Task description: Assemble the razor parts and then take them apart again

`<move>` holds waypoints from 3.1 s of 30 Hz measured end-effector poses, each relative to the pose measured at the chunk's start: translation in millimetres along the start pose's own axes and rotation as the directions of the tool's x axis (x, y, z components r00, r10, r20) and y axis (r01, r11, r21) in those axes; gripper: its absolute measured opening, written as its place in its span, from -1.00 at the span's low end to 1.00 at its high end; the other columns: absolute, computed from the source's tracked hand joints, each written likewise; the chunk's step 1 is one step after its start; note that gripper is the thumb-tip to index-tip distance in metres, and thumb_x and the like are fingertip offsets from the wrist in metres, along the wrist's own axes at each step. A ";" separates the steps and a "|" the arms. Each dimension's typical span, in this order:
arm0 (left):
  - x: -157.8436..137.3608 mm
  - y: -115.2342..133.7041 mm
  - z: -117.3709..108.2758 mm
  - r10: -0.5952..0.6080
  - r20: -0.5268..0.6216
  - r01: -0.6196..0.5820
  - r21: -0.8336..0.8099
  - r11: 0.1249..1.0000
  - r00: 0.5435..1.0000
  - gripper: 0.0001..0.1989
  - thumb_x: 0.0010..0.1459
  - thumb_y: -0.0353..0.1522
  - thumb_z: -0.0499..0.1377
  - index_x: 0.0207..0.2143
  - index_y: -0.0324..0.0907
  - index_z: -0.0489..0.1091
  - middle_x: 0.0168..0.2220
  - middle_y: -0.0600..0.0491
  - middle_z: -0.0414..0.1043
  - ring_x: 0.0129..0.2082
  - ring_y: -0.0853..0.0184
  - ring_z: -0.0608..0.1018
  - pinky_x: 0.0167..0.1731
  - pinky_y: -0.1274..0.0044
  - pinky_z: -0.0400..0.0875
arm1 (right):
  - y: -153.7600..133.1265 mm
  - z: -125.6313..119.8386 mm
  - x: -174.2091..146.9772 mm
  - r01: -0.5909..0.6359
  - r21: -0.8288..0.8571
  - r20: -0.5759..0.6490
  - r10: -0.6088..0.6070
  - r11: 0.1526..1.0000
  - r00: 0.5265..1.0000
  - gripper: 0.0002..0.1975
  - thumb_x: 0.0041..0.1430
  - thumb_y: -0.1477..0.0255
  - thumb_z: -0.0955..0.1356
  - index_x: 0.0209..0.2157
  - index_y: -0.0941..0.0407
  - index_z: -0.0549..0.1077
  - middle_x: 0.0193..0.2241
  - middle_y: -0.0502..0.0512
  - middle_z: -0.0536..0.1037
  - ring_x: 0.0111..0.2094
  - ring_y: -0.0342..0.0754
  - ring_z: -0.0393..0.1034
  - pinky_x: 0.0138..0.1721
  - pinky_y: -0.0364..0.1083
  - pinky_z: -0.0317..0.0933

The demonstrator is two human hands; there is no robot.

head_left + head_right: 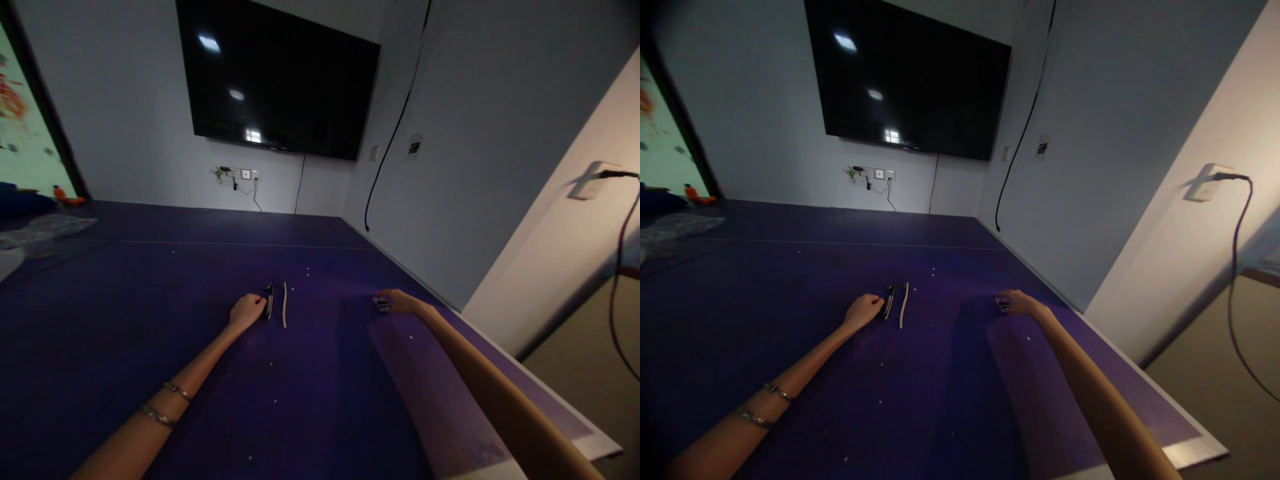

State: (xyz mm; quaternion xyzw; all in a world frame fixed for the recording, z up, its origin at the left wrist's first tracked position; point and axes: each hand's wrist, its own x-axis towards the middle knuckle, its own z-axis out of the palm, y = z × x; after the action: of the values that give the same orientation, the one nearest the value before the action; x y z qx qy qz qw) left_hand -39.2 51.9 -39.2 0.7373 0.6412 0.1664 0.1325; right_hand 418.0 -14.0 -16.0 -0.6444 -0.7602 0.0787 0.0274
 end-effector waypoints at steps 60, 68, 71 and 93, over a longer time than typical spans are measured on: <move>-4.1 2.6 6.4 -0.046 -0.038 0.043 -0.072 0.996 0.998 -0.67 0.12 -0.27 -0.05 -0.45 -0.18 0.47 -0.38 -0.03 0.50 -0.36 0.29 0.51 -0.45 0.58 0.21 | -200.3 23.4 122.5 0.279 0.233 0.014 -0.290 0.932 0.957 -0.30 -0.23 0.45 0.42 0.06 0.14 0.29 -0.10 0.17 0.45 -0.14 0.03 0.36 -0.15 -0.08 0.22; -5.4 3.6 7.9 -0.053 -0.056 0.050 -0.051 0.997 0.997 -0.67 0.12 -0.27 -0.04 -0.44 -0.16 0.49 -0.37 -0.03 0.50 -0.35 0.30 0.51 -0.43 0.58 0.22 | -189.9 29.8 116.5 0.277 0.270 -0.040 -0.277 0.922 0.960 -0.32 -0.20 0.45 0.41 0.06 0.17 0.28 -0.12 0.18 0.46 -0.18 0.01 0.36 -0.17 -0.07 0.22; -5.5 2.5 8.6 -0.043 -0.061 0.039 -0.055 0.998 0.997 -0.67 0.11 -0.27 -0.04 -0.44 -0.16 0.49 -0.38 -0.03 0.51 -0.35 0.30 0.51 -0.45 0.58 0.21 | -193.2 30.1 117.4 0.284 0.258 -0.046 -0.282 0.924 0.958 -0.32 -0.19 0.46 0.40 0.06 0.19 0.28 -0.12 0.20 0.46 -0.16 0.02 0.36 -0.16 -0.08 0.21; -5.6 2.7 7.7 -0.041 -0.065 0.037 -0.056 0.998 0.997 -0.68 0.12 -0.28 -0.05 -0.43 -0.17 0.48 -0.38 -0.04 0.50 -0.35 0.28 0.51 -0.46 0.57 0.20 | -198.4 27.0 118.3 0.270 0.228 -0.025 -0.272 0.935 0.962 -0.35 -0.18 0.46 0.40 0.04 0.15 0.30 -0.14 0.17 0.46 -0.17 0.02 0.37 -0.17 -0.08 0.22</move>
State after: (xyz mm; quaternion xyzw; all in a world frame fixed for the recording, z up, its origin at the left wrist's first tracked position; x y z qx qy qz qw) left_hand -34.2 46.1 -45.5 0.7148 0.6547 0.2056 0.1348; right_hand 200.8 68.9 -18.9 -0.5258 -0.8275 0.1635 0.1097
